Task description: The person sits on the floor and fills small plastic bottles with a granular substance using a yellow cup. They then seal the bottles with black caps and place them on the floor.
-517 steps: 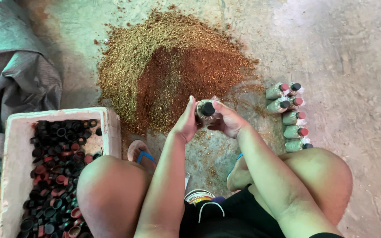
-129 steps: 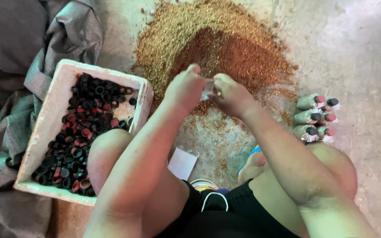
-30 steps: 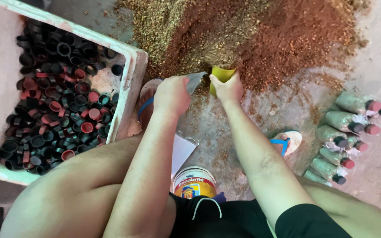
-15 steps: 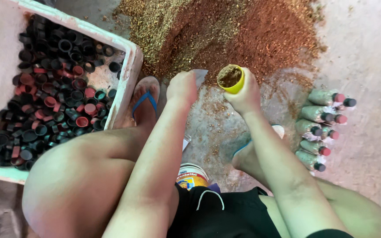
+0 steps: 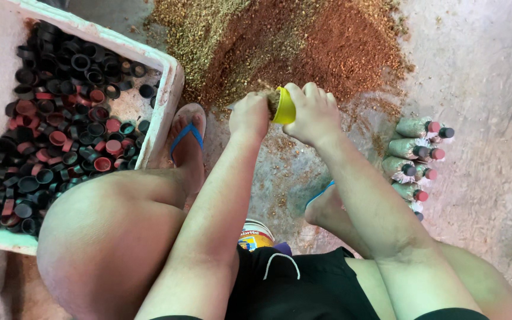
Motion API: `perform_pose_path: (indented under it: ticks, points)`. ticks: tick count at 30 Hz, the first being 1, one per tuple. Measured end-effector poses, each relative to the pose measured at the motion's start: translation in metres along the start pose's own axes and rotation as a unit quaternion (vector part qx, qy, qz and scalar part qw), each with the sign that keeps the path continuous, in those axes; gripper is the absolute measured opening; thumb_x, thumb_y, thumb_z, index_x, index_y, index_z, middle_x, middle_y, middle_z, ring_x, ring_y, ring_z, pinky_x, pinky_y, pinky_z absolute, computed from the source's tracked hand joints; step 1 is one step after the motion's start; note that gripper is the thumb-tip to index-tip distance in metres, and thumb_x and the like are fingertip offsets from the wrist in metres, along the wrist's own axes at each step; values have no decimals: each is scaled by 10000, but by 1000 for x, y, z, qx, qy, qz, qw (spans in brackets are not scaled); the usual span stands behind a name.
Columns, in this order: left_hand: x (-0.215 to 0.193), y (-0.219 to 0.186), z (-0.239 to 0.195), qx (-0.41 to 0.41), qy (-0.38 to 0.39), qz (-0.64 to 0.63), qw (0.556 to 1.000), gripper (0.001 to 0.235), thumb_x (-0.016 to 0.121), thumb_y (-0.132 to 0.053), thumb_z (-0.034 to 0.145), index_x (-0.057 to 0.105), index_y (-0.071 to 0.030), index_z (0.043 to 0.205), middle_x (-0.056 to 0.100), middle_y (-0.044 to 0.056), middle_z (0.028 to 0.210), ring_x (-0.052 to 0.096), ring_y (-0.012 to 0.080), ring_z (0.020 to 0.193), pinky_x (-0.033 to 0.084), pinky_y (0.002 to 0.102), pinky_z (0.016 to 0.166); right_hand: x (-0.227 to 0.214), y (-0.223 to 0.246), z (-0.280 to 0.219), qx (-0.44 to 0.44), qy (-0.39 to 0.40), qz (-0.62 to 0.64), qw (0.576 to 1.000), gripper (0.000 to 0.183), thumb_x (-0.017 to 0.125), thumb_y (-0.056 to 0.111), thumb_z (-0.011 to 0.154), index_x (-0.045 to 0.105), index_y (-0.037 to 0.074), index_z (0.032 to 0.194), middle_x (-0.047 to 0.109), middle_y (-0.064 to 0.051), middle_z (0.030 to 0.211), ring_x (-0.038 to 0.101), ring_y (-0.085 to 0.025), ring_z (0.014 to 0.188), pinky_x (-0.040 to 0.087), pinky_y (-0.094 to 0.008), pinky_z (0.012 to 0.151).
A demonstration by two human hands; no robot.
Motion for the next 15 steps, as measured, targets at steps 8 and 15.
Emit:
perform_pose_path:
  ticks: [8,15]
  points:
    - [28,-2,8,24,6,-34,999,215,551,-14,903,735,-84,990,679,91,933,764,368,825,656,529,724,-5,2,3,-31,35,-90,995,762,744,420,722,540,270,1441,581,-110,1087,623,-368,1090,440,-487,906]
    - [28,-18,15,81,17,-86,993,182,600,22,855,694,-53,991,676,118,964,757,407,876,650,523,755,-27,4,3,-31,18,-144,989,715,786,269,698,594,231,1386,550,-136,1076,603,-381,1038,405,-472,856]
Point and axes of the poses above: each hand's wrist, its own z-axis towards the middle knuckle, its own x-axis out of the palm, y = z × x, the point moved 5 cm from there along z, towards the middle knuckle
